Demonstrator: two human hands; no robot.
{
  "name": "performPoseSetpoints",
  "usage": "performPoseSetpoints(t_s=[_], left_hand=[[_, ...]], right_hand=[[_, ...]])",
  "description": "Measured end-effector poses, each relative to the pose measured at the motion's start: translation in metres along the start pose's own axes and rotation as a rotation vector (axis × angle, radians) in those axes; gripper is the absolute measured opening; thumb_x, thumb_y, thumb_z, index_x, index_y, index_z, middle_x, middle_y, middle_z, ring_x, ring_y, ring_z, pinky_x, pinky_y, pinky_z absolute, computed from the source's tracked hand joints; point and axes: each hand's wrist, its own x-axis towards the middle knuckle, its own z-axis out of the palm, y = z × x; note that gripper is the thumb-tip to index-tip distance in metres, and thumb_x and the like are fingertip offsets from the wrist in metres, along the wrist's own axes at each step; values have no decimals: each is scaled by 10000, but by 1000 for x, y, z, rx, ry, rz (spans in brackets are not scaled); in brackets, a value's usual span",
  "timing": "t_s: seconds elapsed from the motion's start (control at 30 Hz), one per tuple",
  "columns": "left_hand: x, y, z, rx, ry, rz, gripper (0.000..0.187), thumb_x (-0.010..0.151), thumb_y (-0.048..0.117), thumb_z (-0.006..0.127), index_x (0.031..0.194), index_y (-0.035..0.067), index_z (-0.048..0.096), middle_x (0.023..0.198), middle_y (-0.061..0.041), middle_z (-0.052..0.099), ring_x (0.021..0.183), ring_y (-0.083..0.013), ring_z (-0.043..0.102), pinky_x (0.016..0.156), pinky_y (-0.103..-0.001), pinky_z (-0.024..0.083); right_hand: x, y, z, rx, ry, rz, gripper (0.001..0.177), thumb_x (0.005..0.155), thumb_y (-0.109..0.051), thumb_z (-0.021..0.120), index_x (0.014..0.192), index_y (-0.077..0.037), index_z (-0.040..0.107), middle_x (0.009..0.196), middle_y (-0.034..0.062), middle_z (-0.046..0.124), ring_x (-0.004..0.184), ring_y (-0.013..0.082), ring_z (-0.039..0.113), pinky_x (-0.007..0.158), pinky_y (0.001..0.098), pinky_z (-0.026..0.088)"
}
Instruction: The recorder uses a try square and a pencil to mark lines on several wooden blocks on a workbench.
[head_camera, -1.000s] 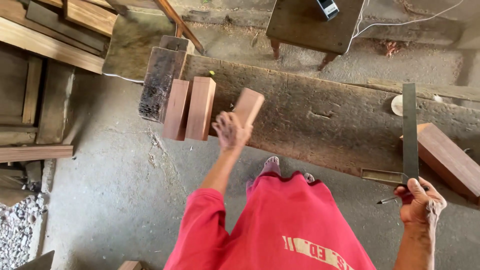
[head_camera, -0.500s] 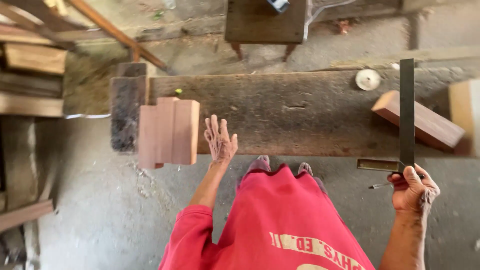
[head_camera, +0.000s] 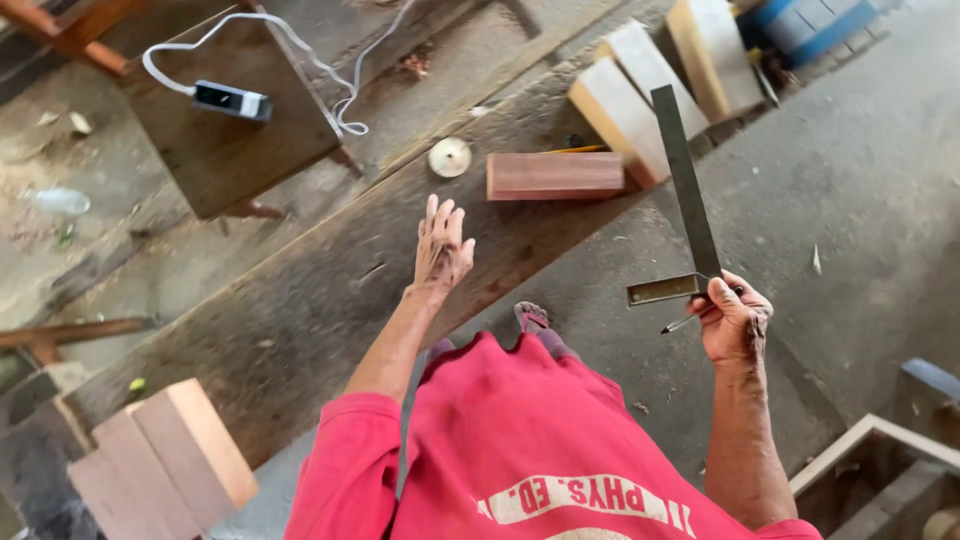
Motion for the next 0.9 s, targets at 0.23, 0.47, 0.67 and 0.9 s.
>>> performPoseSetpoints(t_s=[0.23, 0.47, 0.67, 0.9], left_hand=[[122, 79, 47, 175, -261, 109, 1000, 678, 205, 851, 1516, -33, 359, 1564, -272, 350, 1499, -467, 242, 1158, -596, 298], [155, 103, 110, 479, -379, 198, 867, 805, 161, 707, 1583, -10, 365, 1489, -258, 450, 1397, -426, 405, 1150, -615, 336], [127, 97, 73, -541, -178, -681, 400, 680, 157, 880, 1035, 36, 739, 1022, -128, 754, 964, -335, 705, 842, -442, 554], [-26, 31, 42, -1786, 843, -1370, 586, 828, 315, 792, 1349, 127, 602, 1392, -123, 606, 1224, -340, 598, 999, -625, 498]], right_hand=[[9, -41, -60, -41, 60, -4, 233, 1003, -36, 719, 1209, 70, 694, 963, 127, 725, 705, 188, 653, 676, 357, 553], [29, -53, -85, -33, 95, 22, 228, 974, -46, 723, 1178, 48, 683, 942, 117, 726, 680, 173, 655, 644, 356, 566], [57, -50, -81, -56, 47, 60, 250, 961, -52, 731, 1182, 53, 685, 931, 109, 724, 669, 172, 655, 627, 341, 557], [95, -20, -19, -200, -58, 225, 271, 902, -77, 737, 1148, 31, 706, 855, 80, 702, 629, 168, 656, 571, 300, 536]])
